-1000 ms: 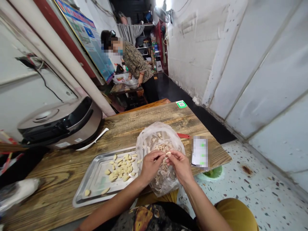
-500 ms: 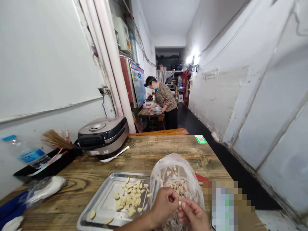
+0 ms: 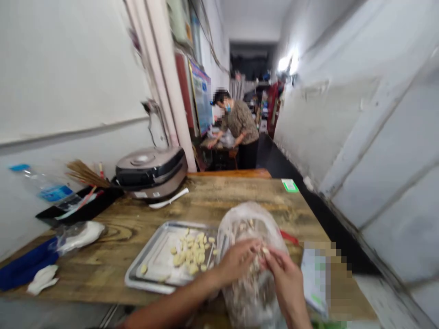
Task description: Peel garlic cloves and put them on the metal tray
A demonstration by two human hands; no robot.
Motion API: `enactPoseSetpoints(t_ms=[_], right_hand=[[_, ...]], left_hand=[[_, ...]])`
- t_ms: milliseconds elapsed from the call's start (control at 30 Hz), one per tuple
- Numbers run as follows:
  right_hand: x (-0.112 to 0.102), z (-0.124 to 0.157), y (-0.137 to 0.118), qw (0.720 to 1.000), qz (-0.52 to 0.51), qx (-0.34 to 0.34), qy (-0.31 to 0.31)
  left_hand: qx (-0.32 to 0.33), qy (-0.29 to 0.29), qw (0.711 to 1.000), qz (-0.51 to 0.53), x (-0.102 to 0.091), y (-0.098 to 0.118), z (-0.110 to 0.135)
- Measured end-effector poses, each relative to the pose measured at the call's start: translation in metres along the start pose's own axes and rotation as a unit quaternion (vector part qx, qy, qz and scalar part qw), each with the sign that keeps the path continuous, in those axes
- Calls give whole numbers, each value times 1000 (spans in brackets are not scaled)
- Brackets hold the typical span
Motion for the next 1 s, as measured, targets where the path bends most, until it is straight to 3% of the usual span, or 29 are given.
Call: enactPoseSetpoints(t_ms=[100,167,267,433,500,667,800,1000], right_hand=[[12,6,-8,999,11,-48,-18],[18,7,-7,997,-21,-61,-38],[27,11,-3,994,-74,-37,-65],[39,18,1,980,-173,32,-98],[39,17,2,975,-197,48,-87],[36,17,-6,978,-185,43,-87],[32,21,-21,991,-79,-28,-103],[24,29,-32,994,73,-74,-42]], left_hand=[[17,-53,998,27,6,3,-1],[21,-45,998,43,6,1,-1],[17,-32,998,49,4,-1,0],[118,-40,992,37,6,10,1],[126,-26,991,48,10,9,2],[47,32,985,165,12,-5,4],[-15,23,960,278,11,-12,2],[-72,3,920,386,16,-19,2]])
Point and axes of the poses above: each hand's wrist, its own z-axis away from the middle knuckle, its own x-axis out of the palm, y = z × x, the point moved 7 cm from there along -z, towards the middle knuckle, and after that the axes turned 14 degrees about -y, right-handed, at the moved point
